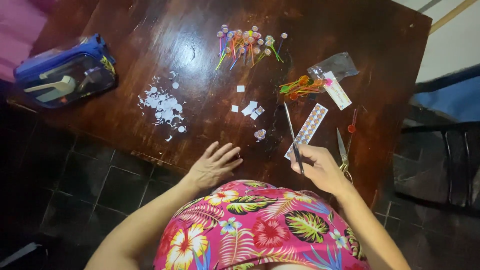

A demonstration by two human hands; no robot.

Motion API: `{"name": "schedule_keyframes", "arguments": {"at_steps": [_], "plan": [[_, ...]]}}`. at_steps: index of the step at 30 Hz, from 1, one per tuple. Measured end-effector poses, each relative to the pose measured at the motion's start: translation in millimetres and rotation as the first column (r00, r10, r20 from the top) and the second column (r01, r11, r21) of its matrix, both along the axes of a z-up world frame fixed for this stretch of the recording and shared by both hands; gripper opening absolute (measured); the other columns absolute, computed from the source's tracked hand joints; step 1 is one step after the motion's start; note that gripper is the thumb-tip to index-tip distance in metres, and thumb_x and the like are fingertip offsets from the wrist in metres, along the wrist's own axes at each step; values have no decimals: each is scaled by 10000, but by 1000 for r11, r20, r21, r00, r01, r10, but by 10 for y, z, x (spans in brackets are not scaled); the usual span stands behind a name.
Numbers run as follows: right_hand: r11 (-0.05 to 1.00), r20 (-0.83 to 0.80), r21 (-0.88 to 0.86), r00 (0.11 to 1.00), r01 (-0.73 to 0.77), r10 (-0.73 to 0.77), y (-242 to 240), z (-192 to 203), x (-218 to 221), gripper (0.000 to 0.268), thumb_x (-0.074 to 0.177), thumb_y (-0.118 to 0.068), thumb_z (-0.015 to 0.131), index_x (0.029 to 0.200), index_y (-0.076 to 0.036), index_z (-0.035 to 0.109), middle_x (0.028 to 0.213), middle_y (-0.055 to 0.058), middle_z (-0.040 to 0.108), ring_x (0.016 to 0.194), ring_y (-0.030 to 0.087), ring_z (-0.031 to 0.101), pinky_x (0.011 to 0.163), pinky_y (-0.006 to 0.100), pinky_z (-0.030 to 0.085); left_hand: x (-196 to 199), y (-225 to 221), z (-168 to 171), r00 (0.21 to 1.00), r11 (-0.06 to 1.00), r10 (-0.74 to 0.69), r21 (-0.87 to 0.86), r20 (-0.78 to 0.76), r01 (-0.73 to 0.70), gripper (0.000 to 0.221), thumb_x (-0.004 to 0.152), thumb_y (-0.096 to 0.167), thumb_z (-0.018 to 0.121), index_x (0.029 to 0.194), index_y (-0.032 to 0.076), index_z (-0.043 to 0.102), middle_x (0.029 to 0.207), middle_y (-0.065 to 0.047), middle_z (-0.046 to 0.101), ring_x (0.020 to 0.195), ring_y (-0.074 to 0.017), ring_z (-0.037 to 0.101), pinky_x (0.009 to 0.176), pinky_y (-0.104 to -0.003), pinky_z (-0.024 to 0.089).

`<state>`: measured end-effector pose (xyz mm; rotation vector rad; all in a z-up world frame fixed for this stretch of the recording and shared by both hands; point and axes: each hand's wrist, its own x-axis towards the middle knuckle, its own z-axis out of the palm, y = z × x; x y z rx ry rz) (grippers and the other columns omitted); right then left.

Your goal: Cutting small stickers or labels from a larger sheet using scissors.

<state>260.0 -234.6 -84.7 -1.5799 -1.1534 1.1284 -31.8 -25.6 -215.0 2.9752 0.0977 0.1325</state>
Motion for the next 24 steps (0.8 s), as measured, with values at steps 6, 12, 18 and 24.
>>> {"name": "schedule_keyframes", "arguments": {"at_steps": [6, 12, 18, 24], "plan": [[1000, 18, -18, 1000, 13, -13, -70, 95, 74, 264, 889, -290, 708, 865, -37, 634, 783, -5, 580, 733, 87, 511, 647, 279, 442, -9, 303, 141, 935, 935, 351, 70, -48, -347, 573, 910, 437, 629, 1388, 128, 571, 1570, -142, 379, 1476, -333, 298, 1183, -572, 194], [1000, -21, -12, 999, 28, -28, -156, -2, 75, 269, 892, -291, 704, 853, -36, 630, 777, -6, 576, 726, 89, 517, 645, 280, 445, 214, 266, -8, 922, 906, 385, 180, 29, -384, 407, 895, 191, 606, 1299, 139, 603, 1357, -113, 551, 1347, -304, 455, 1145, -523, 318], [999, 12, 10, 999, 35, -35, -172, 86, 107, 254, 887, -270, 702, 849, -30, 625, 789, 1, 569, 742, 89, 510, 659, 282, 444, 733, -235, 46, 987, 992, 110, -66, 118, -103, 488, 898, 261, 662, 1366, 141, 588, 1150, -81, 573, 1142, -278, 514, 999, -474, 394], [999, 24, -6, 999, 38, -38, -207, 102, 145, 258, 873, -278, 703, 832, -35, 626, 774, 3, 574, 717, 91, 533, 645, 283, 451, 828, -217, 12, 996, 997, 73, -41, 47, -71, 497, 944, 330, 663, 1397, 143, 581, 1098, -66, 558, 1080, -257, 512, 960, -445, 400]]}}
